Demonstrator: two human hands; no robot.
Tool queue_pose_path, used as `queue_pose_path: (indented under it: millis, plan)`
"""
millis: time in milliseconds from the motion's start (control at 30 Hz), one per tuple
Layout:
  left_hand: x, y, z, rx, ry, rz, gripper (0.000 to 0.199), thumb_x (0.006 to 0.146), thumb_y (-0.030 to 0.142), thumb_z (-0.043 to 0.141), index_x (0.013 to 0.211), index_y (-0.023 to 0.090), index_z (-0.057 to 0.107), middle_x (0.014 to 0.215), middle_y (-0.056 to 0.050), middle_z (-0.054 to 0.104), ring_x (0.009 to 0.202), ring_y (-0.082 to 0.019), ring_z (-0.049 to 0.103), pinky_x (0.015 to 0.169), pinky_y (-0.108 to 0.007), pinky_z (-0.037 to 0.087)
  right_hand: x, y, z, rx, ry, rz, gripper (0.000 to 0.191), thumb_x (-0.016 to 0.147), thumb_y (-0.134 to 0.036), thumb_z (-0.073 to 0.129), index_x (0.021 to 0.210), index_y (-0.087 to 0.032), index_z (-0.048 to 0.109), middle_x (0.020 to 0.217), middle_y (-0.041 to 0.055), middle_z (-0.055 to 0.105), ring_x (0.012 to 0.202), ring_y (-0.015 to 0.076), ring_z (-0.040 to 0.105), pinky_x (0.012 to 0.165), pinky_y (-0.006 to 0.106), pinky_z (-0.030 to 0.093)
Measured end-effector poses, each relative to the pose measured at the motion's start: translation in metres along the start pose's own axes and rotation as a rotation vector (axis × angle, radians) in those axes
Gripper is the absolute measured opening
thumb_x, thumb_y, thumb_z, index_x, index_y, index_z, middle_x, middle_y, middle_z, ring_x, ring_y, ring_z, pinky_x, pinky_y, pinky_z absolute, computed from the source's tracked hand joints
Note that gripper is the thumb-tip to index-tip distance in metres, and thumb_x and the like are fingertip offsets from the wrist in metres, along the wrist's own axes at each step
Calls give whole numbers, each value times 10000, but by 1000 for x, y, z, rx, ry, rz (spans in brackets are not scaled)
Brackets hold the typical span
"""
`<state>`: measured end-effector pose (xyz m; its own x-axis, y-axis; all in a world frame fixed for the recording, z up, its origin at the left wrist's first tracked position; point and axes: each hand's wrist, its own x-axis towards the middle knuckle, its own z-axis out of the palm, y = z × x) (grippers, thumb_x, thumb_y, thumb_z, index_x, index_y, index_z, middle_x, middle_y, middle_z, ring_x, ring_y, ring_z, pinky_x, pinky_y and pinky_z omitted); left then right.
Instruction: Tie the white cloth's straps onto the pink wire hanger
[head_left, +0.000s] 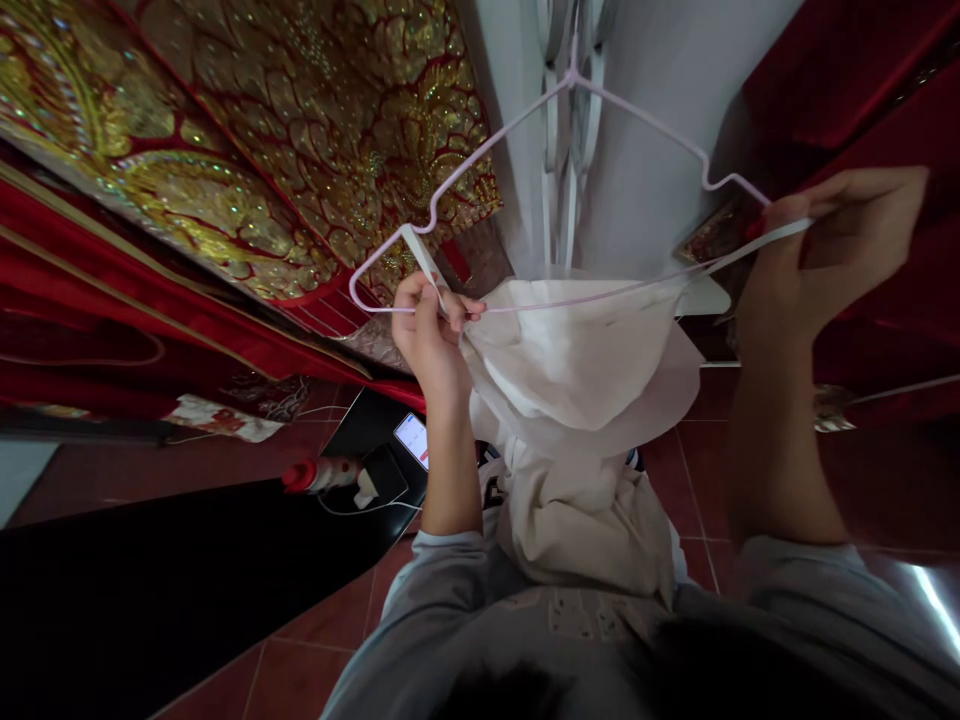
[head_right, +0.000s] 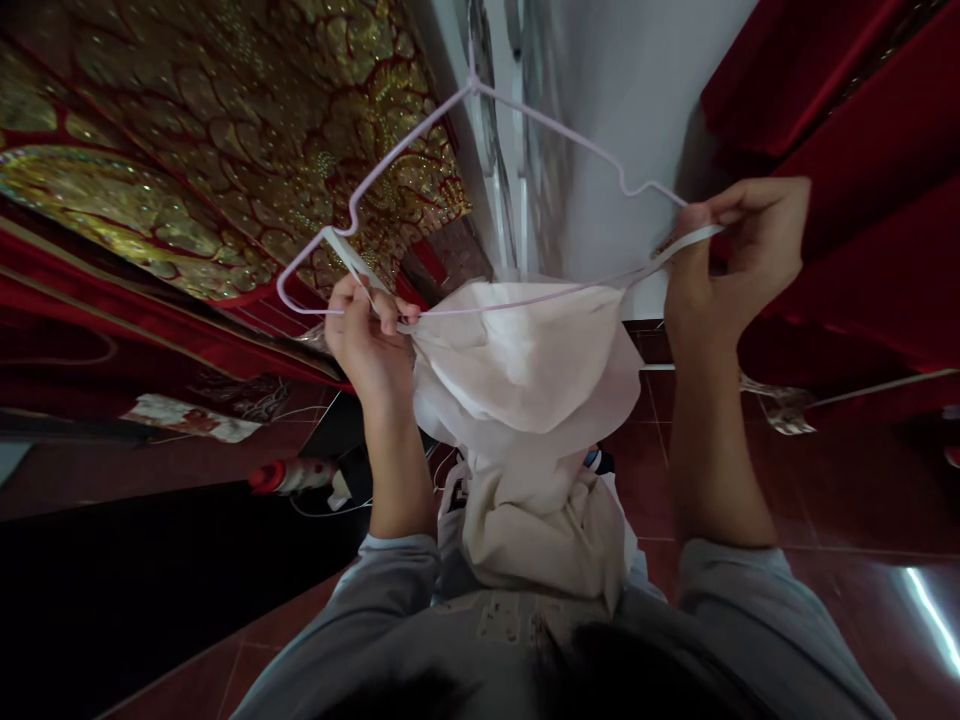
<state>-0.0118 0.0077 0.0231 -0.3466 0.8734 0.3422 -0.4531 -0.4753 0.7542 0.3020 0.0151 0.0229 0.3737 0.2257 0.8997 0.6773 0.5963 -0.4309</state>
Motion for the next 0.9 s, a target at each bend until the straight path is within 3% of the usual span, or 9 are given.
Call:
queue_pose_path:
  millis: [67,133,267,367,467,600,733,800,900]
  plan:
    - [1,1,0,23,3,-3,95,988,252,652,909,213,616,492,88,433,502,-135,614,588,-243,518,5,6,1,70,64,-16,313,987,-520,681,914,-223,615,873,-3,551,802,138,672,810,360,540]
    - [2,3,0,47,13,-1,109,993,268,651,905,223,605,487,87,416,503,-142,609,579,-247,511,9,12,1,124,21,39,319,990,-544,667,934,-233,624,868,0,568,791,145,676,819,378,543]
    - [6,4,1,60,50,25,120,1010,259,636,902,229,592,479,97,365,470,-139,566,555,-249,481,22,5,5,4,-544,363,306,1000,-504,656,1020,-202,707,778,26,663,669,128,605,652,326,488]
    - [7,1,1,42,62,45,139,1023,229,622,887,226,591,479,102,345,452,-133,541,546,-248,466,34,-18,14,-77,-801,364,189,910,-324,767,1053,-203,741,845,33,711,661,106,573,623,294,479]
    - [6,-2,2,-5,36,62,161,1037,186,593,880,218,610,474,101,347,442,-129,532,545,-248,464,43,-41,27,-68,-777,157,398,789,-241,863,1157,-263,712,968,24,707,785,138,625,781,330,561]
    - [2,-1,2,-29,23,25,205,1044,133,544,866,208,614,467,93,383,446,-125,551,555,-241,479,36,-59,34,6,-670,-94,713,732,-85,764,1392,-297,601,1277,87,640,1167,258,653,1030,436,588]
    - [2,6,5,23,61,-30,193,1047,168,572,860,210,592,460,103,368,452,-122,566,558,-229,483,4,-74,29,7,-535,-295,791,782,-63,618,1517,-336,515,1462,85,592,1444,339,522,1271,594,413]
    - [2,7,6,33,63,-31,171,1033,189,588,863,212,587,458,103,379,463,-122,578,550,-221,477,-17,-77,27,54,-623,-282,670,882,-101,573,1486,-388,534,1385,54,669,1383,312,594,1234,585,450]
    - [-2,3,5,38,45,-44,114,989,228,647,887,219,596,491,88,471,532,-131,633,591,-223,503,-43,-74,29,0,-923,-171,447,941,-199,589,1356,-361,629,1145,32,768,1100,291,707,1024,541,546]
